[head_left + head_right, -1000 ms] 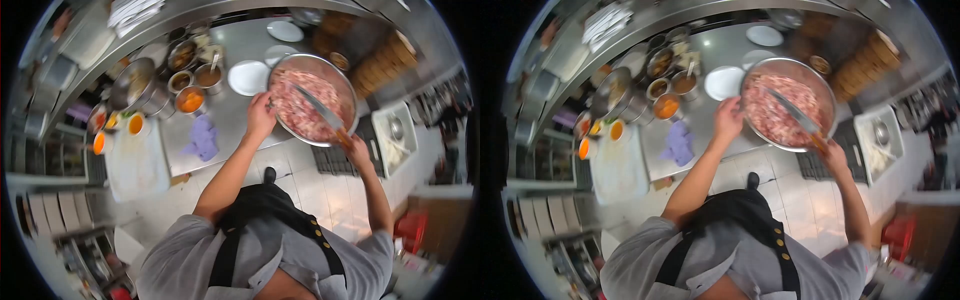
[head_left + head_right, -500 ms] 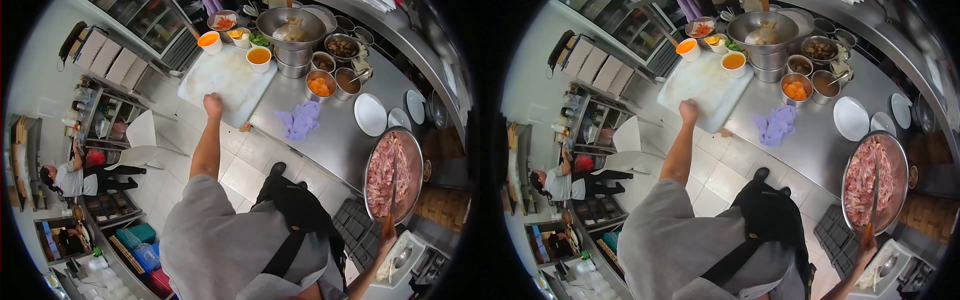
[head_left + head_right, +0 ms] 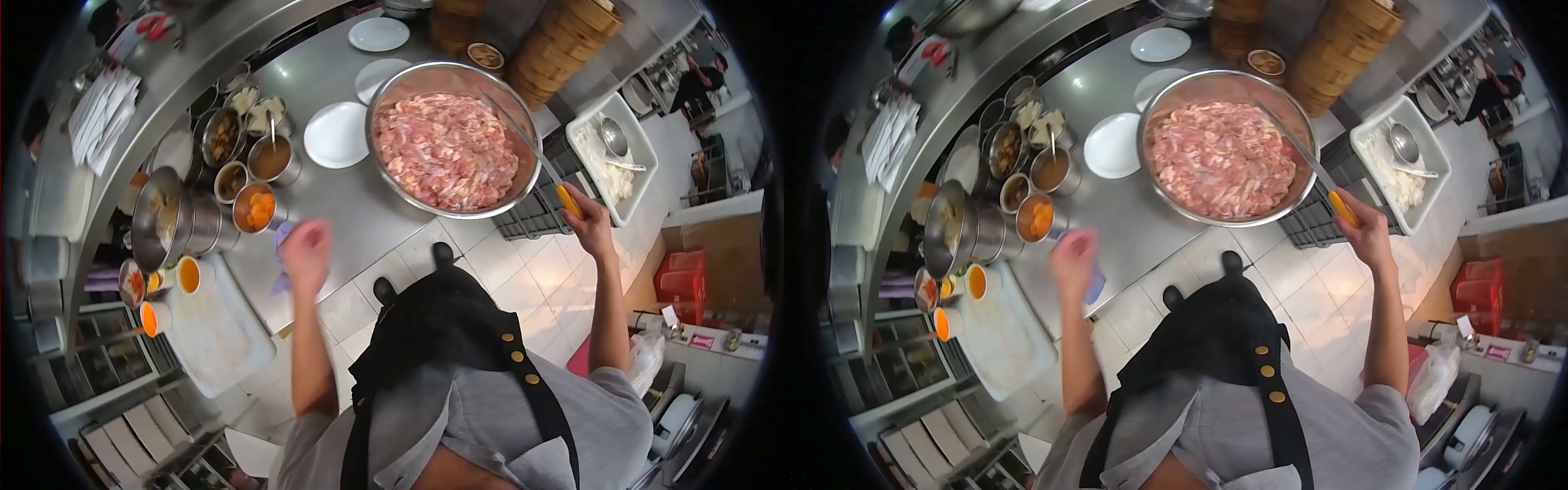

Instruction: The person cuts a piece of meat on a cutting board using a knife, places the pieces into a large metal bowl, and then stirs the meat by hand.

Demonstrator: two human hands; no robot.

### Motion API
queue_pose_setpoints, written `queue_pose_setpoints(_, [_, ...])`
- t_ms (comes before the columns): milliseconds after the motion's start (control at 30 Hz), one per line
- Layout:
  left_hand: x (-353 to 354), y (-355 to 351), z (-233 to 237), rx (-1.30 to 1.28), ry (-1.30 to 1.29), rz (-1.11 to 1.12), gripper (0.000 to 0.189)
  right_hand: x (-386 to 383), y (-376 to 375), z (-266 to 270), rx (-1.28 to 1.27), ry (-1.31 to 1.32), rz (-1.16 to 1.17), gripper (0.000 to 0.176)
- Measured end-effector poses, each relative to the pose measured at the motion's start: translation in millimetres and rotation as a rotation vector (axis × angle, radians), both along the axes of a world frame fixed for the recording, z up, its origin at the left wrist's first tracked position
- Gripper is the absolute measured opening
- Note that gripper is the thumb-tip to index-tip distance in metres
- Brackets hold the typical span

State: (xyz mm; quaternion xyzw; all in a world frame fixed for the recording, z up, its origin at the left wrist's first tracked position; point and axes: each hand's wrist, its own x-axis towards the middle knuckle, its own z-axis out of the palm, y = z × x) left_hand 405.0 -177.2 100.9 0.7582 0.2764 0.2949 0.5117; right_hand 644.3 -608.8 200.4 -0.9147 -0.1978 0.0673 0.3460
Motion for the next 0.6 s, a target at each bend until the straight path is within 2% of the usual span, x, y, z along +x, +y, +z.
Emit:
queue_pose_setpoints(33, [55.0,-26.9,34.7,0.172,0.198,-0.111,0.013,5.3,-4.7,-11.0,0.097,-0.007,0.014,0.047])
queue_pose_setpoints(67, [111.1,-43.8,31.0,0.205,0.036,-0.205,0.012,11.3,-9.0,-18.0,0.193,-0.016,0.031,0.047])
queue_pose_setpoints(100, [159.1,-51.3,35.2,0.265,0.168,-0.330,0.014,15.4,-15.3,-21.4,0.207,-0.014,0.022,0.047])
queue_pose_setpoints(167, [251.7,-56.4,4.1,0.521,-0.013,-0.395,0.018,24.0,-29.7,-28.5,0.192,-0.044,0.053,0.048])
queue_pose_setpoints(200, [281.3,-54.9,-9.7,0.540,-0.005,-0.398,0.018,24.2,-33.3,-21.2,0.178,0.016,0.024,0.048])
queue_pose_setpoints(267, [320.3,-61.9,-16.2,0.943,0.848,-0.895,0.027,29.4,-55.3,-36.1,0.203,-0.027,0.048,0.048])
queue_pose_setpoints(300, [332.8,-62.5,-7.5,0.953,0.866,-0.880,0.027,38.3,-64.4,-41.5,0.208,-0.090,0.075,0.049])
queue_pose_setpoints(367, [345.6,-73.9,46.7,0.800,1.007,-1.148,0.035,48.1,-78.5,-45.3,0.217,-0.056,0.041,0.049])
queue_pose_setpoints(400, [368.8,-76.7,42.6,0.724,1.005,-0.981,0.040,54.5,-83.8,-45.9,0.192,-0.023,0.008,0.049])
queue_pose_setpoints(433, [390.5,-79.1,28.3,0.728,1.026,-0.975,0.040,61.6,-86.4,-48.4,0.207,-0.010,0.012,0.049])
queue_pose_setpoints(500, [430.9,-85.8,-16.1,0.682,0.494,-0.882,0.044,79.0,-90.1,-53.1,0.285,0.007,-0.017,0.050])
queue_pose_setpoints(600, [450.9,-119.0,-64.8,0.730,0.555,-0.888,0.048,105.6,-99.4,-56.1,0.306,0.005,0.013,0.050])
